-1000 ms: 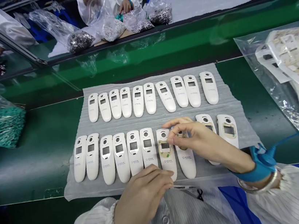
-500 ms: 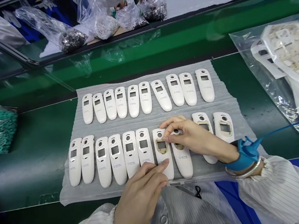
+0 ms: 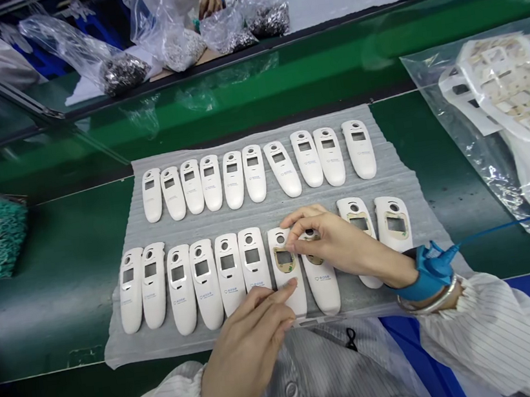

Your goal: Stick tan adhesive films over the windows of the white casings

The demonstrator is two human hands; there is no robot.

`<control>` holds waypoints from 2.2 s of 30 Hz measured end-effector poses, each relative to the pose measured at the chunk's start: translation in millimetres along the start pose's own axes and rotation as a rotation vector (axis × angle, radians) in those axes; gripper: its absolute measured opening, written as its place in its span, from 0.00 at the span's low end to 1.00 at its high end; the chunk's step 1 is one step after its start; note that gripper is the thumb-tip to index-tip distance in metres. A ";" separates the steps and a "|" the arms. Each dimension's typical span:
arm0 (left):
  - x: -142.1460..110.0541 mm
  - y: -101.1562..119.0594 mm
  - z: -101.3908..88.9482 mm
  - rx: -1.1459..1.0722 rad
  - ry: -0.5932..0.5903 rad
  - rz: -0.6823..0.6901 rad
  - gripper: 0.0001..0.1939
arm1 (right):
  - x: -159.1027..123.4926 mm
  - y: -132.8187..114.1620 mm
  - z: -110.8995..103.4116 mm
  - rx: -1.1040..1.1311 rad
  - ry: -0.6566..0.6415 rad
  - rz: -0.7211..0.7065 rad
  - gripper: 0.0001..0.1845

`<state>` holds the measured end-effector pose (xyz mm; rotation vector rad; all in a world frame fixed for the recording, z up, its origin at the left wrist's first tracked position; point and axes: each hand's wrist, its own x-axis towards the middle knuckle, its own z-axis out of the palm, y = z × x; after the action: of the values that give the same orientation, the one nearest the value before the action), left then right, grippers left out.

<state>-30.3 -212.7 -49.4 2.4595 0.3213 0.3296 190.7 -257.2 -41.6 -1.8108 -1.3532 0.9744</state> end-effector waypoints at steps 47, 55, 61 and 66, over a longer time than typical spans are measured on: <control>12.0 4.3 -19.0 -0.234 0.105 -0.194 0.10 | -47.0 -29.4 10.4 -0.135 0.003 -0.174 0.18; 5.8 -0.3 -33.5 -1.314 0.210 -0.368 0.24 | -38.8 -55.9 4.8 0.184 -0.079 -0.048 0.13; 0.3 4.4 -32.8 -1.206 0.287 -0.500 0.13 | -40.9 -56.5 7.0 -0.445 0.542 -0.441 0.25; -1.3 15.0 -34.5 -1.183 0.317 -0.434 0.10 | -51.1 -63.7 22.2 -0.558 0.231 -0.597 0.22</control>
<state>-40.0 -205.5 -13.8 1.1425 0.5702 0.5222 132.2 -289.6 10.2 -1.6443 -1.9729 0.0687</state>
